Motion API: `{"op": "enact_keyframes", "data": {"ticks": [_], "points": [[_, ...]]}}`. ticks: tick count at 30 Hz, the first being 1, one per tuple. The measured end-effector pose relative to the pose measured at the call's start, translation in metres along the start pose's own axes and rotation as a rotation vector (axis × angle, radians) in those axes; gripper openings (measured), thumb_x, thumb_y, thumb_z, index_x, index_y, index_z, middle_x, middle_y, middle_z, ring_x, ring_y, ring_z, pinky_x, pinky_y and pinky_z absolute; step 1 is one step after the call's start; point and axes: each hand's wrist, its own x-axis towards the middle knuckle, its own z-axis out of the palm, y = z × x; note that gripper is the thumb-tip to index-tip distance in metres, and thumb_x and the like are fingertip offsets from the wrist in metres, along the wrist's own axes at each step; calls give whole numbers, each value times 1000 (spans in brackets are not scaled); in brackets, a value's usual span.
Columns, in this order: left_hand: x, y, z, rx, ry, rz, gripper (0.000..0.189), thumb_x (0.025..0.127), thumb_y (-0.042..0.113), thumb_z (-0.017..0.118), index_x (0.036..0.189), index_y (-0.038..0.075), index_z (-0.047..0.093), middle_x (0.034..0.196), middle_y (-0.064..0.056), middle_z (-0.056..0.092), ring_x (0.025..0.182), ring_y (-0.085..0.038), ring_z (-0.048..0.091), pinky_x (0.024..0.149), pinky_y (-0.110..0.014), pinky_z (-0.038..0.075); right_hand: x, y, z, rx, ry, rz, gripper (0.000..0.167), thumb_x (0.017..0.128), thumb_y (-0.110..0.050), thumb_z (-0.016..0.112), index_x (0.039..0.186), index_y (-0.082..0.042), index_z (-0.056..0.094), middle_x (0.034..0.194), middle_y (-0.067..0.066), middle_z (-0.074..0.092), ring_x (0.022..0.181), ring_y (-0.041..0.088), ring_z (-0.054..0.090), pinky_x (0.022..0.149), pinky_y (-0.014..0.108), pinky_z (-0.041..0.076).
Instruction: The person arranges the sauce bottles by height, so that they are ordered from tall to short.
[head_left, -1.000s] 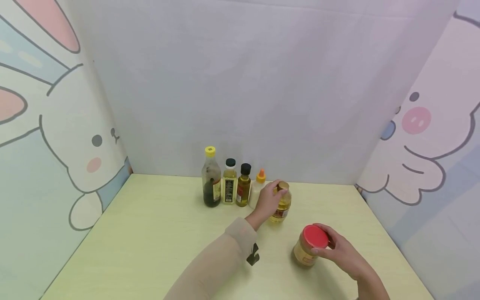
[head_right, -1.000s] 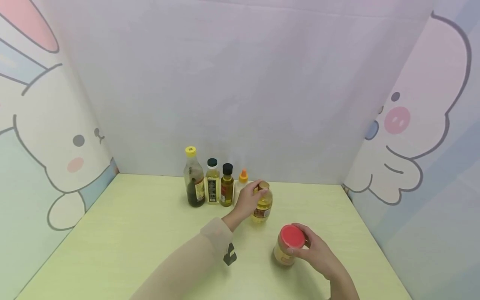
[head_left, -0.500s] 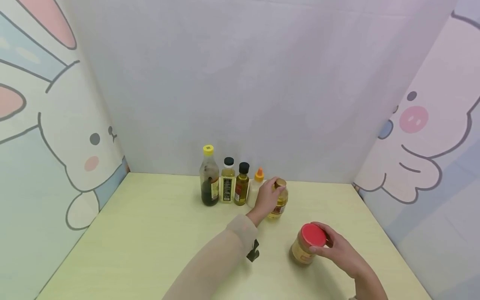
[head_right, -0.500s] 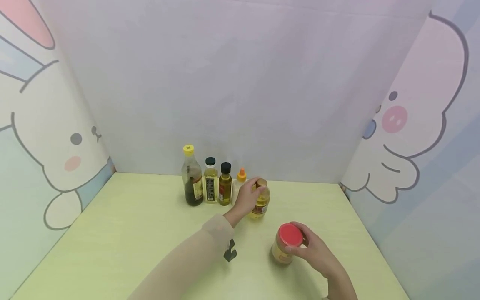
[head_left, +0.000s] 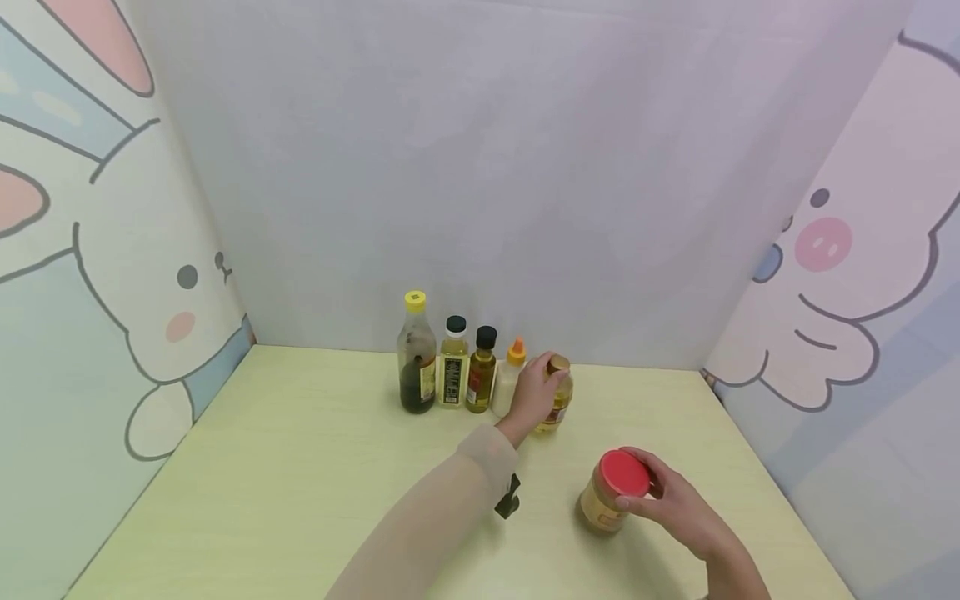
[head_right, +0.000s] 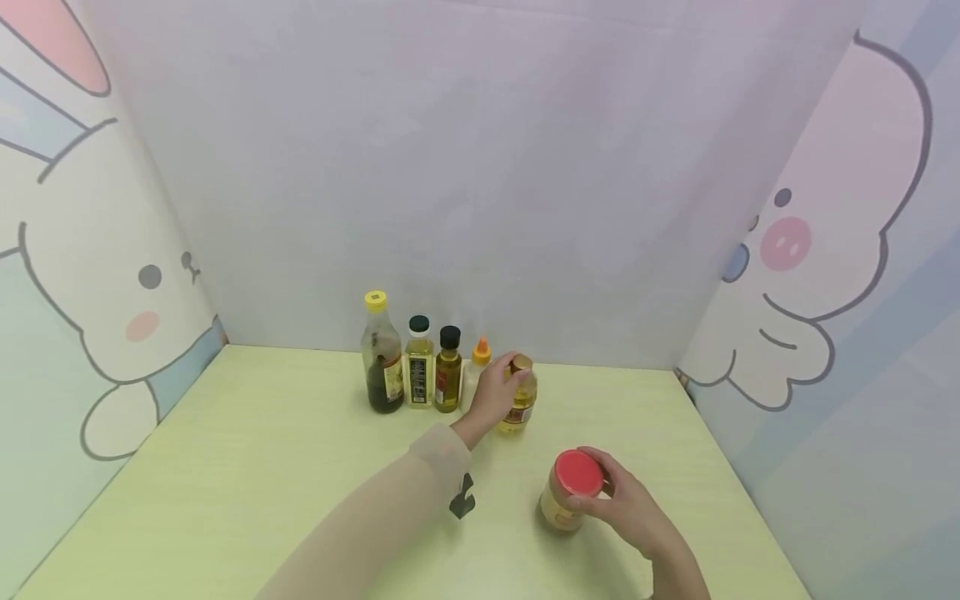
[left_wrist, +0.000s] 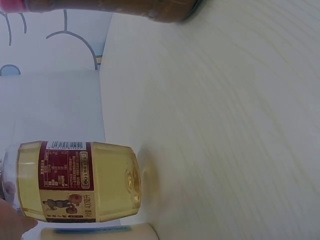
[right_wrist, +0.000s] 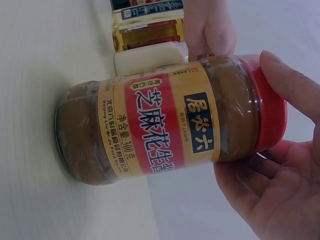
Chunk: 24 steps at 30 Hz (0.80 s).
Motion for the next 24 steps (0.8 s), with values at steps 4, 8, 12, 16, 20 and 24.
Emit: {"op": "enact_keyframes", "data": {"ticks": [4, 8, 12, 16, 20, 24], "points": [[3, -2, 1, 2, -4, -4, 29, 100, 25, 58, 124, 8, 61, 113, -6, 60, 109, -23, 57, 93, -38, 48, 0, 0, 0, 0, 5, 1, 73, 86, -15, 76, 144, 4, 35, 138, 23, 45, 127, 45, 42, 90, 37, 52], [7, -5, 2, 6, -3, -5, 27, 100, 24, 58, 121, 9, 62, 108, -5, 60, 104, -21, 57, 91, -37, 49, 1, 1, 0, 4, 4, -2, 73, 86, -15, 76, 143, 4, 35, 138, 23, 44, 127, 45, 42, 90, 37, 52], [11, -4, 2, 16, 6, 4, 25, 100, 23, 58, 119, 8, 63, 105, -4, 60, 101, -22, 58, 89, -36, 50, 0, 1, 1, 14, 3, -9, 73, 86, -14, 76, 143, 5, 35, 139, 24, 44, 128, 45, 41, 89, 34, 52], [14, -3, 3, 22, 3, 0, 24, 100, 22, 58, 118, 7, 63, 105, -5, 60, 101, -21, 58, 90, -35, 50, 0, 0, 1, 10, 10, -18, 72, 86, -13, 76, 143, 5, 36, 138, 23, 45, 127, 44, 42, 89, 32, 51], [16, -5, 5, 19, 5, -18, 23, 100, 22, 57, 116, 8, 63, 105, -4, 59, 101, -20, 57, 90, -36, 50, 0, 1, 1, 10, 13, -21, 72, 86, -13, 76, 143, 5, 36, 138, 24, 45, 127, 44, 43, 89, 31, 51], [16, -7, 7, 22, 3, -23, 23, 100, 22, 57, 117, 8, 63, 106, -5, 59, 101, -21, 58, 89, -36, 50, 0, 2, 2, 14, 7, -18, 74, 85, -14, 77, 143, 6, 35, 138, 24, 45, 127, 45, 43, 89, 34, 52]]}}
